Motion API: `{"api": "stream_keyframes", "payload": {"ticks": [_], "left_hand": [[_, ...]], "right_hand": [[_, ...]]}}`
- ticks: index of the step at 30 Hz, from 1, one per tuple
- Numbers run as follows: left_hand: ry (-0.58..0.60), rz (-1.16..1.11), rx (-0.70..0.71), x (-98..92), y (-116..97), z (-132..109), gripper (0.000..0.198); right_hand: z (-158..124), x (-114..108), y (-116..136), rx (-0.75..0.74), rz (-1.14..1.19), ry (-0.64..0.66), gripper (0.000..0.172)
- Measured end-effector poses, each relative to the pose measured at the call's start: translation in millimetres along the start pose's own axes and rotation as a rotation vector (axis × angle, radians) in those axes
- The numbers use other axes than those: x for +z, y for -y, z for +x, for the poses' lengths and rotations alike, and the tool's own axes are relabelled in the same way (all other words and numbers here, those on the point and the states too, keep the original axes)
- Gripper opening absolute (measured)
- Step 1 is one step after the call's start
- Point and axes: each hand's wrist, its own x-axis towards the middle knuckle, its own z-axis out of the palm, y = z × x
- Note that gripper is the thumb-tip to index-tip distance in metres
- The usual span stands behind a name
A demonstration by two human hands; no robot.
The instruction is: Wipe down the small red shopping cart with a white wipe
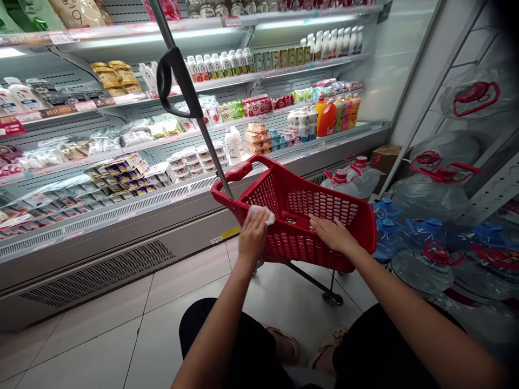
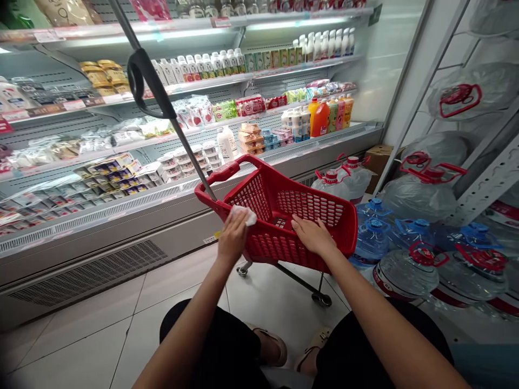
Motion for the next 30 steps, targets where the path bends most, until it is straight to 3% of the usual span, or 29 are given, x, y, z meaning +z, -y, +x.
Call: {"api": "stream_keyframes", "payload": {"ticks": [3,6,11,14,16,20,24,27,30], "left_hand": [[0.030,-0.096,0.081,25.7,-49.2,-10.0,0.046],[0.052,-0.143,0.115,32.5,-69.9,-18.3,0.046],[0.069,-0.148,0.082,19.4,-37.1,-20.8,0.050],[0.023,-0.140,-0.001,22.9,-24.7,-21.8,0.051],[0.000,-0.152,-0.046,30.9,-25.7,-23.3,0.052],[-0.026,-0.177,-0.081,43.4,-24.6,-23.8,0.053],[-0.011,-0.188,-0.109,39.1,-7.5,-20.2,0.050],[0.018,-0.201,-0.115,29.5,-3.5,-22.7,0.047],[0.047,-0.230,-0.069,21.3,-15.3,-34.5,0.047]], "right_hand": [[1.6,9.8,16.3,0.005,0.044,-0.046,0.068],[1.8,15.7,18.3,-0.054,0.101,-0.038,0.069],[-8.2,10.4,-13.9,-0.133,0.056,0.056,0.068],[-16.7,7.5,-20.6,-0.198,-0.085,0.112,0.064],[-21.8,8.1,-11.8,-0.197,-0.125,0.138,0.063],[-32.7,15.8,24.7,-0.051,-0.115,0.113,0.063],[-43.8,31.0,64.0,0.023,-0.076,0.039,0.063],[-45.1,41.1,82.7,-0.020,-0.017,0.018,0.064],[-40.2,43.3,81.6,-0.180,-0.023,-0.017,0.064]]}}
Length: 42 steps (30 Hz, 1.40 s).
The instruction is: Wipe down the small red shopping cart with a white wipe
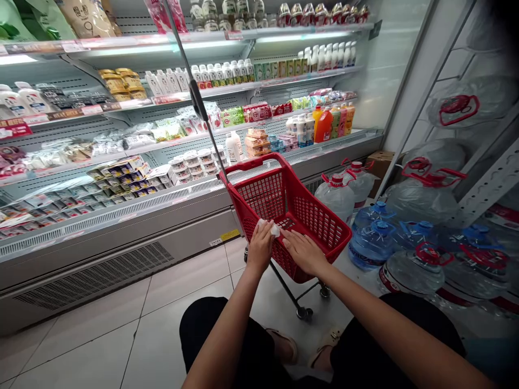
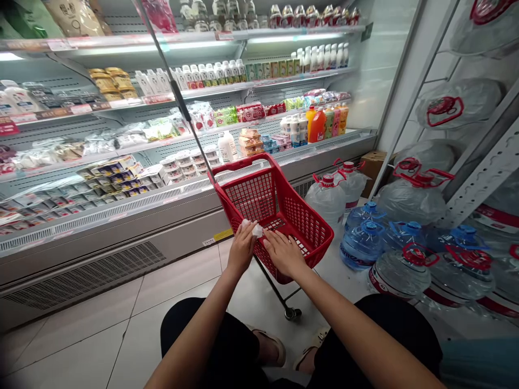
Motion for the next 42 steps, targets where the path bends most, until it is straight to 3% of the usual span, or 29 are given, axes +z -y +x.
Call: {"api": "stream_keyframes", "payload": {"ticks": [5,9,12,16,21,24,26,29,33,37,42], "left_hand": [[0.022,-0.040,-0.004,-1.7,-20.0,-17.6,0.045],[0.065,-0.059,-0.001,-2.0,-16.0,-5.7,0.045],[0.076,-0.072,-0.023,3.7,-12.7,9.8,0.045],[0.040,-0.100,-0.082,14.5,-20.4,18.2,0.044],[0.032,-0.120,-0.032,11.1,-49.5,-15.1,0.044],[0.054,-0.082,0.042,0.5,-64.7,-44.9,0.047],[0.076,-0.043,0.076,-7.2,-65.9,-56.7,0.047],[0.096,-0.009,0.085,-17.1,-53.4,-57.7,0.045],[0.033,-0.006,-0.007,-20.0,-34.0,-47.8,0.046],[-0.033,0.010,-0.100,-4.8,-44.3,-47.1,0.045],[-0.044,0.025,-0.003,18.7,-78.1,-55.1,0.038]], "right_hand": [[-2.9,-11.4,-35.0,-0.272,-0.080,-0.035,0.059],[-9.5,-22.8,-57.2,-0.373,-0.090,-0.001,0.057],[-9.8,-26.0,-66.1,-0.316,-0.109,0.004,0.058],[-7.5,-20.5,-66.1,-0.097,-0.124,-0.005,0.062],[-11.6,-6.5,-44.6,0.018,-0.125,-0.061,0.068],[-14.9,-3.8,-33.5,-0.016,-0.109,-0.066,0.068],[-14.7,-8.4,-35.9,-0.115,-0.063,-0.039,0.065],[-11.0,-24.0,-55.3,-0.270,-0.042,-0.022,0.059],[-6.5,-39.1,-76.3,-0.309,-0.116,-0.060,0.057],[-6.4,-30.1,-55.1,-0.331,-0.111,-0.056,0.056],[-9.0,-15.3,-12.0,-0.278,-0.097,-0.115,0.059]]}}
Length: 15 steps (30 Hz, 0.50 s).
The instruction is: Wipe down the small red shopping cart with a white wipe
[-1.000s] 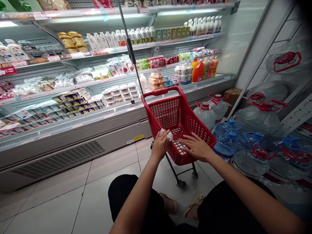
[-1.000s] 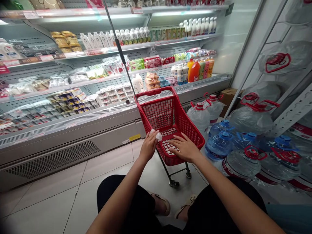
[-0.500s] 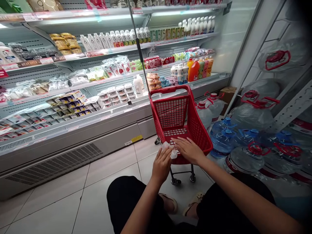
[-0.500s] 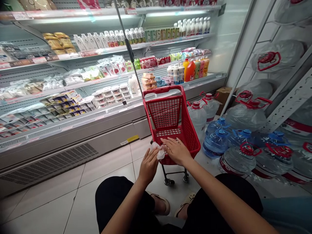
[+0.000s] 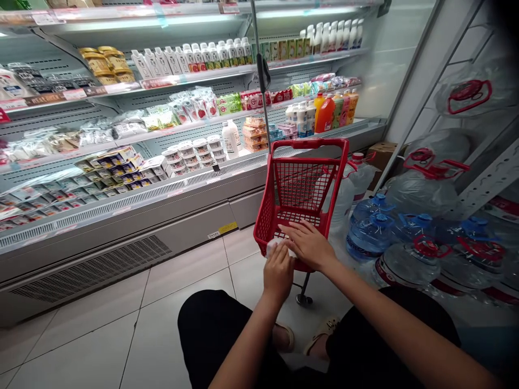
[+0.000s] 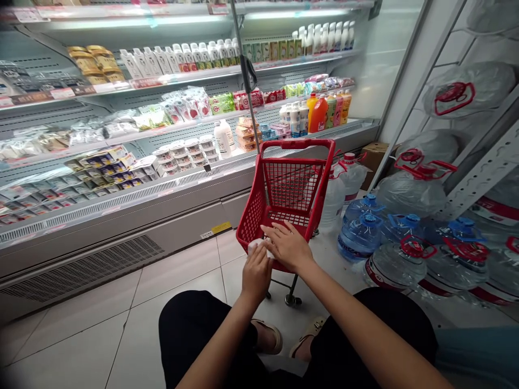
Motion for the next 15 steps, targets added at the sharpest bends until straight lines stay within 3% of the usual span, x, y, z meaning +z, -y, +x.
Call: {"api": "stream_keyframes", "payload": {"ticks": [3,6,10,15], "left_hand": [[0.018,0.009,0.043,-6.1,5.7,-0.9,0.034],[0.076,0.028,0.065,-26.5,32.9,1.1,0.037],[0.051,0.051,-0.101,-43.4,60.5,2.8,0.040],[0.011,-0.063,-0.298,-33.0,42.9,-4.0,0.042]], "right_hand": [[1.1,-2.3,6.2,-0.050,0.013,-0.019,0.057],[2.9,-9.8,-9.9,-0.053,-0.013,-0.054,0.056],[8.3,-14.0,-37.1,0.086,-0.063,-0.127,0.059],[11.6,-3.0,-21.0,0.097,-0.020,-0.138,0.057]]}}
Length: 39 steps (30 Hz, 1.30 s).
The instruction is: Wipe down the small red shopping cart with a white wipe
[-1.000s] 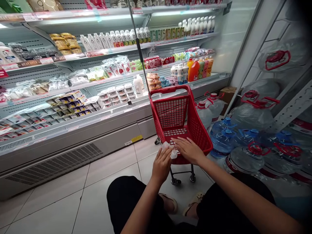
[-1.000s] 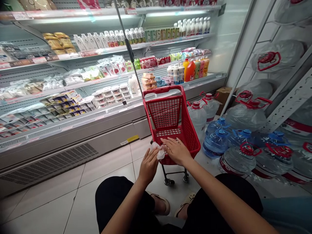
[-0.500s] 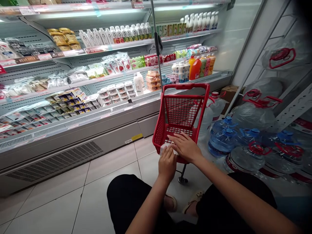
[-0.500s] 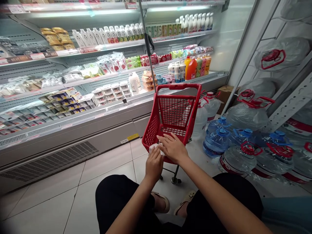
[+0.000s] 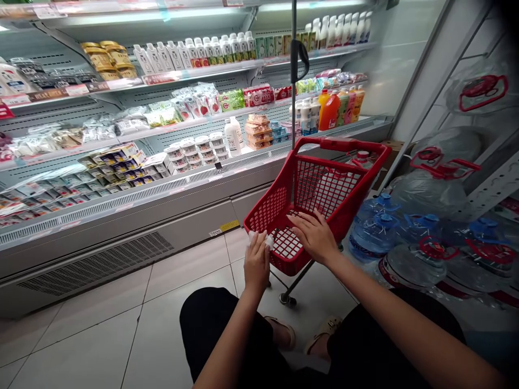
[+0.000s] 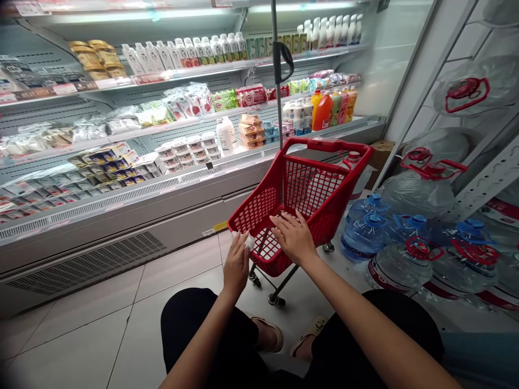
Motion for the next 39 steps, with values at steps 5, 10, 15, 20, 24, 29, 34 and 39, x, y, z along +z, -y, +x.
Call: {"api": "stream_keyframes", "payload": {"ticks": [5,10,15,20,24,29,34,39], "left_hand": [[0.016,-0.056,0.069,-3.0,-15.8,-21.6,0.042],[0.061,0.066,0.193,-25.8,9.7,-17.6,0.046],[0.053,0.087,0.070,-35.0,35.1,1.2,0.044],[0.023,0.040,0.070,-29.8,12.6,-11.6,0.044],[-0.002,0.108,0.183,-19.4,-29.7,-23.1,0.048],[-0.013,0.219,0.332,-16.6,-40.3,-15.3,0.055],[0.013,0.240,0.310,-40.6,8.6,-8.7,0.056],[-0.047,0.282,0.122,-36.4,18.0,-0.4,0.055]], "right_hand": [[-9.2,2.7,28.1,0.009,0.015,-0.024,0.057],[-12.2,-10.3,13.5,-0.151,-0.053,0.050,0.057],[-2.3,-16.6,-16.6,-0.110,-0.188,-0.122,0.055],[0.0,-6.2,-9.4,-0.100,-0.208,-0.170,0.049],[-1.4,-1.7,7.0,-0.064,-0.195,-0.178,0.049],[-1.6,-4.5,15.9,-0.100,-0.199,-0.155,0.050],[1.3,-23.6,-20.0,-0.106,-0.256,-0.203,0.053],[8.0,-23.0,-30.6,-0.093,-0.295,-0.210,0.051]]}}
